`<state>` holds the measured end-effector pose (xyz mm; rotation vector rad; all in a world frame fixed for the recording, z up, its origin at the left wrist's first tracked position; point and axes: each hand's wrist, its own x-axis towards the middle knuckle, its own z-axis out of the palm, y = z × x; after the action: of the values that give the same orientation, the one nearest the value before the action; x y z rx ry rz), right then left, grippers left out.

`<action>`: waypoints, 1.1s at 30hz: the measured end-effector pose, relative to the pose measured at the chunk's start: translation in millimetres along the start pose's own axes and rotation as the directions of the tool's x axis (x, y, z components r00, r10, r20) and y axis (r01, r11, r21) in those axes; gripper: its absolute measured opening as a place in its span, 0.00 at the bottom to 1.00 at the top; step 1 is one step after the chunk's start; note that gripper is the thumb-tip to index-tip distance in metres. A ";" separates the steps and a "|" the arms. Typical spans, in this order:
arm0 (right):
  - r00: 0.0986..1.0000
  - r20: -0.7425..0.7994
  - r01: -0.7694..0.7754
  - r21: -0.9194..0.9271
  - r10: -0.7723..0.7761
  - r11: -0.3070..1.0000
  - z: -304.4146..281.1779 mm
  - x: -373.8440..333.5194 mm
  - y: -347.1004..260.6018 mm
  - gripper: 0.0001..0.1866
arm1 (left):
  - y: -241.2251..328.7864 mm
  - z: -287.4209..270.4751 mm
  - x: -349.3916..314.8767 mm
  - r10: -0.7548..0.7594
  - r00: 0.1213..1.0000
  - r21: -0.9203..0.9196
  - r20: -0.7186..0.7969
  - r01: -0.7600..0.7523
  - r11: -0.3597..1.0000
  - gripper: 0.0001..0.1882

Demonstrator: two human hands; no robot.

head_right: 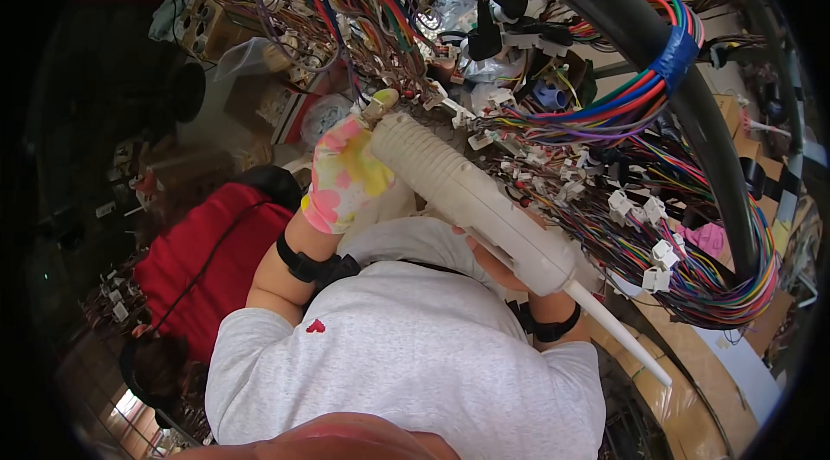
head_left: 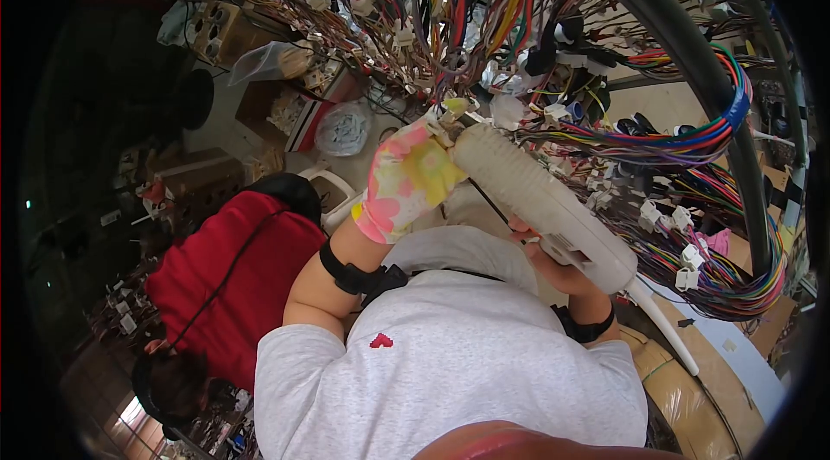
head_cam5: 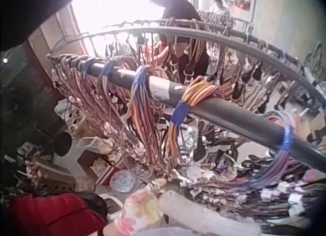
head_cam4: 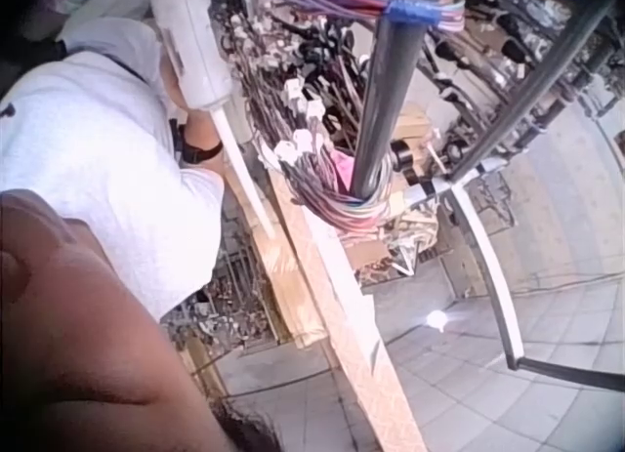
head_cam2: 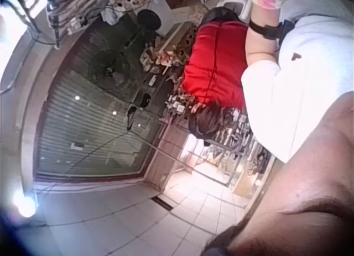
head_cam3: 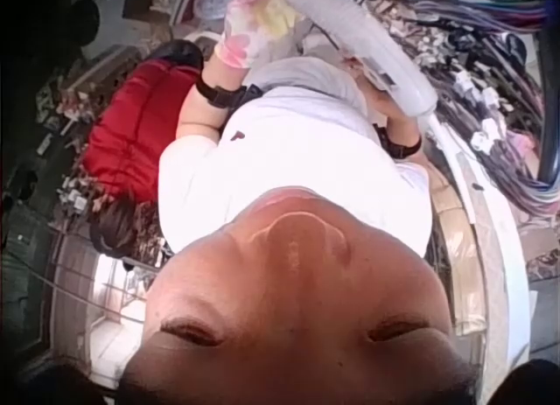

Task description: Applying hot glue to secure various points and connectors on a large circular wire harness assembly rack.

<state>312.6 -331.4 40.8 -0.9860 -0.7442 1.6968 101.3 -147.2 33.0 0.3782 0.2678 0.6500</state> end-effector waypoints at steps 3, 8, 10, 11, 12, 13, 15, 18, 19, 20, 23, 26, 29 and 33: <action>0.987 -0.078 -0.155 -0.158 0.144 0.975 -15.5 -12.5 20.0 0.30 | 0.6 9.0 1.2 0.072 0.996 -0.047 0.045 -0.070 0.996 0.35; 0.981 -0.086 -0.179 -0.044 0.175 0.983 -28.2 -18.3 38.4 0.30 | 1.5 2.8 0.5 0.040 0.999 0.043 -0.005 -0.040 0.998 0.36; 0.995 -0.078 -0.100 -0.584 0.067 0.805 -22.4 -11.9 30.6 0.29 | 1.1 -1.0 -1.9 0.035 0.998 0.068 -0.052 -0.032 0.997 0.36; 1.000 -0.012 -0.004 -0.934 -0.020 0.358 -18.0 -8.3 24.9 0.28 | 1.0 -1.7 -2.5 0.033 0.995 0.091 -0.098 -0.024 0.996 0.35; 1.000 -0.011 -0.004 -0.934 -0.019 0.358 -15.7 -7.0 21.8 0.28 | 1.9 -0.7 -2.2 0.033 0.995 0.091 -0.099 -0.024 0.996 0.35; 0.998 0.008 0.032 -0.928 -0.067 0.371 -13.8 -6.0 19.2 0.27 | 3.7 2.0 -1.5 0.032 0.994 0.099 -0.100 -0.022 0.995 0.36; 0.993 0.025 0.068 -0.922 -0.116 0.380 -8.3 -3.2 15.5 0.26 | 4.8 5.9 -0.1 0.030 0.995 0.107 -0.099 -0.019 0.994 0.37; 0.974 -0.021 0.200 -0.392 -0.226 0.898 8.0 4.1 4.3 0.22 | 5.7 10.2 2.8 0.053 0.997 0.016 -0.050 -0.053 0.998 0.33; 0.963 -0.099 0.158 -0.549 -0.251 0.821 14.9 6.6 -4.0 0.19 | 7.9 10.1 3.3 -0.017 0.999 -0.194 0.031 0.022 0.981 0.29; 0.942 -0.171 0.096 -0.687 -0.289 0.721 18.9 7.8 -10.8 0.16 | 9.4 9.8 4.2 -0.068 0.990 -0.389 0.127 0.113 0.914 0.27; 0.966 -0.019 0.179 -0.672 -0.259 0.719 18.7 12.4 -19.6 0.21 | 9.0 8.9 7.7 -0.027 0.979 -0.373 0.202 0.102 0.922 0.27; 0.960 -0.015 0.208 -0.631 -0.281 0.747 16.6 12.6 -16.4 0.20 | 9.4 36.9 7.1 -0.073 0.928 -0.099 -0.365 0.039 0.994 0.29; 0.935 -0.209 0.090 -0.640 -0.286 0.763 21.8 12.6 -16.6 0.12 | 8.4 31.3 7.4 -0.098 0.932 -0.197 -0.349 0.029 0.980 0.29; 0.926 -0.239 0.132 -0.523 -0.293 0.842 21.9 12.4 -12.2 0.11 | 6.8 19.6 8.6 -0.123 0.911 -0.249 -0.393 0.024 0.968 0.29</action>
<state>296.8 -316.3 58.2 -1.4287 -1.0653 1.1274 111.2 -141.9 52.4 -0.0056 0.5923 0.6741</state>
